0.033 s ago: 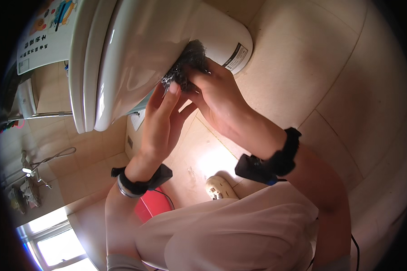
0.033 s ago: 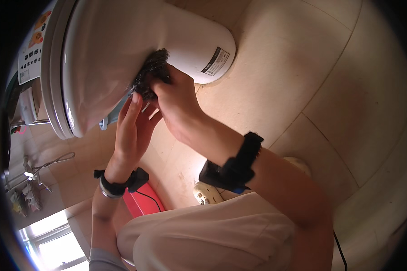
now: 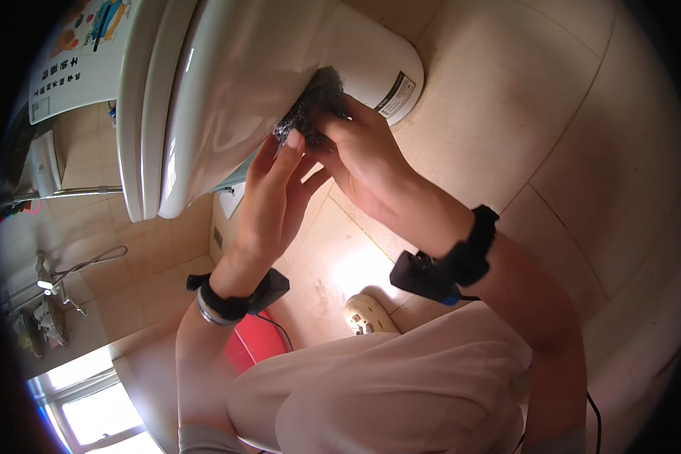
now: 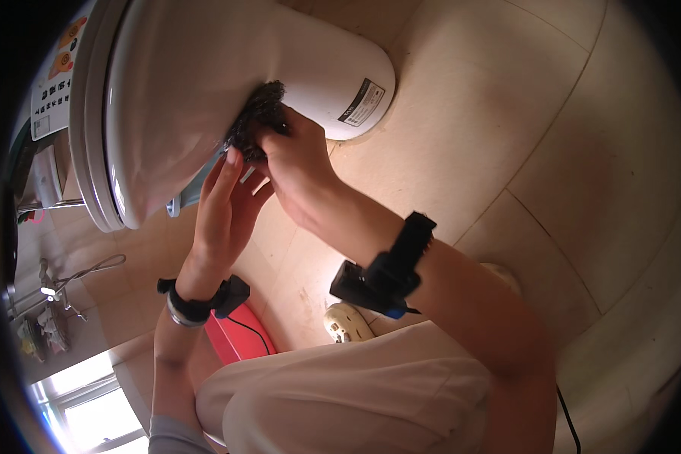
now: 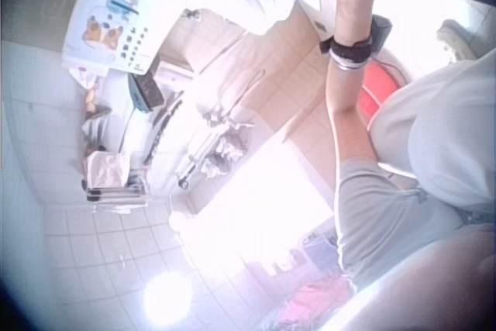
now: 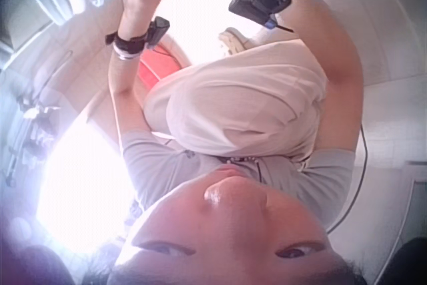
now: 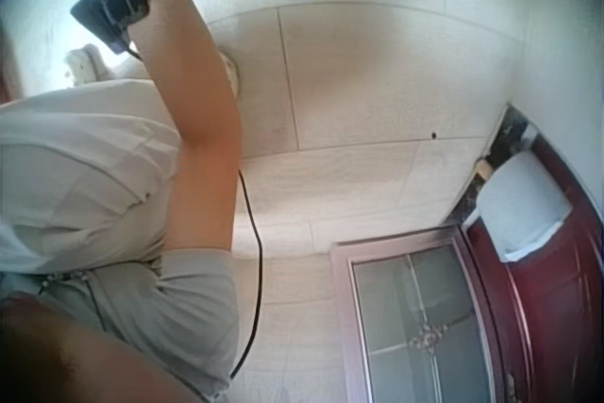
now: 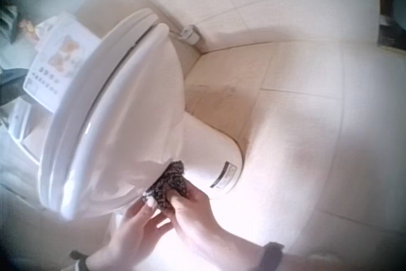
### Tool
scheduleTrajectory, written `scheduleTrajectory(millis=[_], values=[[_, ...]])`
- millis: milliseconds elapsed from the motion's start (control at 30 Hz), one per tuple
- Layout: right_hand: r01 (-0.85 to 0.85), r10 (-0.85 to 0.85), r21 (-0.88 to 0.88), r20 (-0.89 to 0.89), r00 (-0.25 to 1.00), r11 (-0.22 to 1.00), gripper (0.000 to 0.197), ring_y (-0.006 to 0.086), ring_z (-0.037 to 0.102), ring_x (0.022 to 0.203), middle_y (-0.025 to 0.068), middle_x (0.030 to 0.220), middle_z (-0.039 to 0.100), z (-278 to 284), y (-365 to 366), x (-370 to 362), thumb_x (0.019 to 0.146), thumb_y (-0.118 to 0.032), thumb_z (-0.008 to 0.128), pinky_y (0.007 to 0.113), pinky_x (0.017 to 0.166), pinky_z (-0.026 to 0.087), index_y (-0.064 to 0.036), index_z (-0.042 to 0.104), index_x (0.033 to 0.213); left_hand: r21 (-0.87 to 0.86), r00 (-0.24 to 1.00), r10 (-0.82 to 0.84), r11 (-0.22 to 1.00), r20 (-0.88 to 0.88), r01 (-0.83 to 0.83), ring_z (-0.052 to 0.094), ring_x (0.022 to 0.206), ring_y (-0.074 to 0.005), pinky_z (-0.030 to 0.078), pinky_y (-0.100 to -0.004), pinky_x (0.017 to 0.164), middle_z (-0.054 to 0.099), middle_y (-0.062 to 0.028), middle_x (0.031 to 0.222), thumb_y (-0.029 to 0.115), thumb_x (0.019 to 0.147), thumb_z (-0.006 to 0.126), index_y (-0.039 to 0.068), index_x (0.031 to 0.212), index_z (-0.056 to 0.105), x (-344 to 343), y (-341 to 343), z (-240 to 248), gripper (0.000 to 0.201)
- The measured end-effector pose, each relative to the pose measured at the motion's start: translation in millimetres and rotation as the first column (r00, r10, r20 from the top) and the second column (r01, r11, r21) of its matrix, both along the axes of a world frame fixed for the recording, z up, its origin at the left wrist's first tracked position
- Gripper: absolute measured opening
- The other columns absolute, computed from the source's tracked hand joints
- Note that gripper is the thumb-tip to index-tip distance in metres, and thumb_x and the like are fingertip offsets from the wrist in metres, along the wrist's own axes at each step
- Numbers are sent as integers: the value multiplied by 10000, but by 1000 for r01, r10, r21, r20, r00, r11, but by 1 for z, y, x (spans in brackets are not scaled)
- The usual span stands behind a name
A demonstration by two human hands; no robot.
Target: The person lifts a pink plastic basin filled with water, walks over to a toilet bowl, and rubs the exterior porcelain surface with a steel wool scrubbing pad.
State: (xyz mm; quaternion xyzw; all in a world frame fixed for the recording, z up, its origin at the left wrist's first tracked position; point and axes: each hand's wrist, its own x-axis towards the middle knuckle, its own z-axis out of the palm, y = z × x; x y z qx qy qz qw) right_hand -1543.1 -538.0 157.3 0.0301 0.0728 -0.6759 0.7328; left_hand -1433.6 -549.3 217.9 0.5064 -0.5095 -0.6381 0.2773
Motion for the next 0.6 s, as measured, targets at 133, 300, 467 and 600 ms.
scheduleTrajectory(millis=[133, 300, 467, 600], values=[[8, -3, 87, -58, 998, 996, 169, 169, 565, 860, 114, 961, 559, 16, 15, 1, 893, -53, 470, 303, 772, 498, 52, 516, 1018, 63, 999, 14, 998, -43, -11, 504, 1029, -161, 418, -389, 909, 529, -50, 1107, 231, 905, 527, 52, 1180, 463, 2, 12, 10, 334], [-15, 25, 91, -114, 993, 996, 149, 124, 565, 819, 74, 908, 573, 67, 56, -6, 899, -79, 492, 267, 748, 489, 43, 547, 966, 42, 999, 39, 998, -23, -38, 491, 1109, -215, 417, -424, 937, 515, -84, 1168, 253, 895, 539, 34, 1230, 410, 1, 51, 58, 420], [-80, 88, 118, -64, 994, 990, 169, 115, 558, 825, 64, 901, 573, 100, 71, -22, 908, -104, 494, 258, 763, 485, 46, 538, 974, -35, 1000, 9, 999, 19, -8, 507, 1103, -231, 426, -419, 941, 509, -111, 1169, 266, 884, 554, -19, 1236, 380, -11, 69, 90, 485], [-14, 23, 105, -83, 996, 994, 152, 120, 562, 816, 65, 896, 568, 75, 58, -20, 917, -99, 468, 274, 742, 496, 34, 535, 951, 68, 998, 46, 997, -31, -44, 518, 1065, -182, 449, -368, 926, 528, -87, 1132, 167, 866, 584, -19, 1190, 430, -11, 51, 68, 404]])
